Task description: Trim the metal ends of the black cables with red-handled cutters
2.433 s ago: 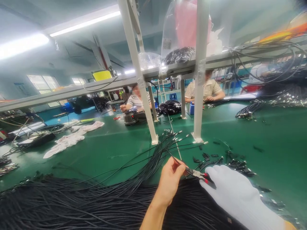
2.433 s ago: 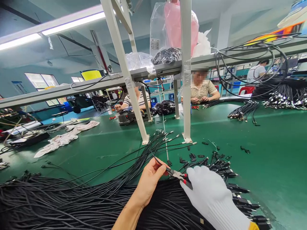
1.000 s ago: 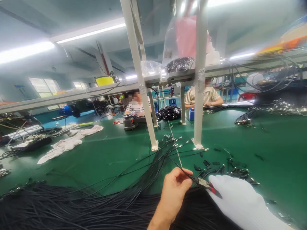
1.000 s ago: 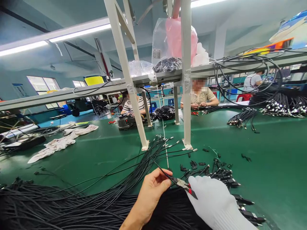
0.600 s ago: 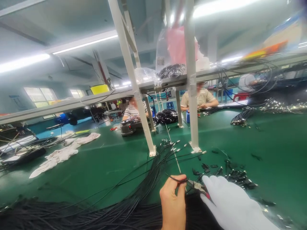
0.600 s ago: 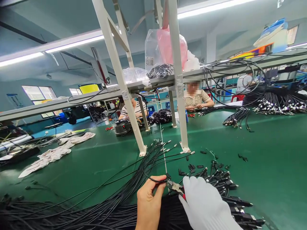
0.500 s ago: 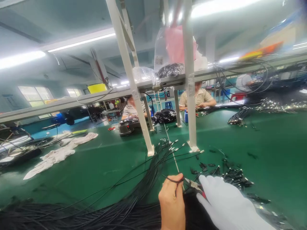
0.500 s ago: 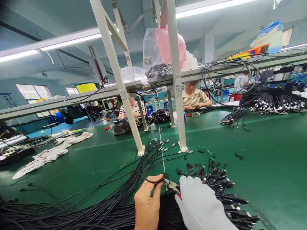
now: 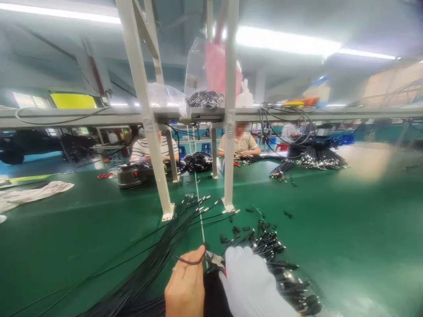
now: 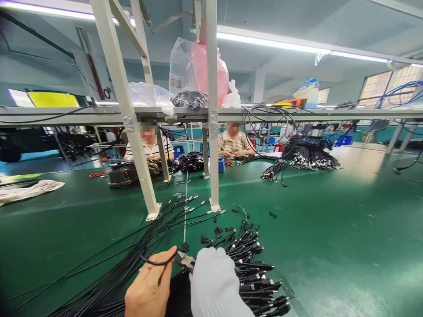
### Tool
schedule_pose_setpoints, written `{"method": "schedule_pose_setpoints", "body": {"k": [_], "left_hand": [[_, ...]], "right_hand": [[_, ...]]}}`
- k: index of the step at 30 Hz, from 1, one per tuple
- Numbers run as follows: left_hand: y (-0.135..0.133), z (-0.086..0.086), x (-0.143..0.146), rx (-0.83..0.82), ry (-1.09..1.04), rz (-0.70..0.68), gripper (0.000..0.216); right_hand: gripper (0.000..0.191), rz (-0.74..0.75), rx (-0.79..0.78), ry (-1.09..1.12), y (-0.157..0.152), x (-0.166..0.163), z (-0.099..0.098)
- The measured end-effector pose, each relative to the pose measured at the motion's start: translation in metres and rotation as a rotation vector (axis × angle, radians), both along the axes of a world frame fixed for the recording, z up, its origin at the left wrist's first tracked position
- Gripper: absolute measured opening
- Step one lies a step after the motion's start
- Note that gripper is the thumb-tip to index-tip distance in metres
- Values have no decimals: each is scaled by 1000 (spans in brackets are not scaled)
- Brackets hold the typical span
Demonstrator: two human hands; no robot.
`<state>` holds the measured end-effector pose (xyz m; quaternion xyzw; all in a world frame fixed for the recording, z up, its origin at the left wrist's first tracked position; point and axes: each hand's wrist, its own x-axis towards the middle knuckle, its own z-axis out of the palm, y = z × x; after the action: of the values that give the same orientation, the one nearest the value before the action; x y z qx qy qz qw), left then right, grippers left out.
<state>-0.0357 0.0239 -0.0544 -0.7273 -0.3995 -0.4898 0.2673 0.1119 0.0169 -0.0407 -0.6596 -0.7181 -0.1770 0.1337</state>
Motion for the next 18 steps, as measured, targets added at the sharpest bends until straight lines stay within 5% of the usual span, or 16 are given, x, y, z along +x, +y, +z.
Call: {"method": "schedule_pose_setpoints", "body": {"k": [10, 18], "left_hand": [[0, 6, 3, 73, 101, 89, 27], [8, -7, -1, 1, 119, 50, 35]], "right_hand": [[9, 132, 73, -43, -9, 17, 3], [18, 189, 81, -26, -7, 27, 8]]}}
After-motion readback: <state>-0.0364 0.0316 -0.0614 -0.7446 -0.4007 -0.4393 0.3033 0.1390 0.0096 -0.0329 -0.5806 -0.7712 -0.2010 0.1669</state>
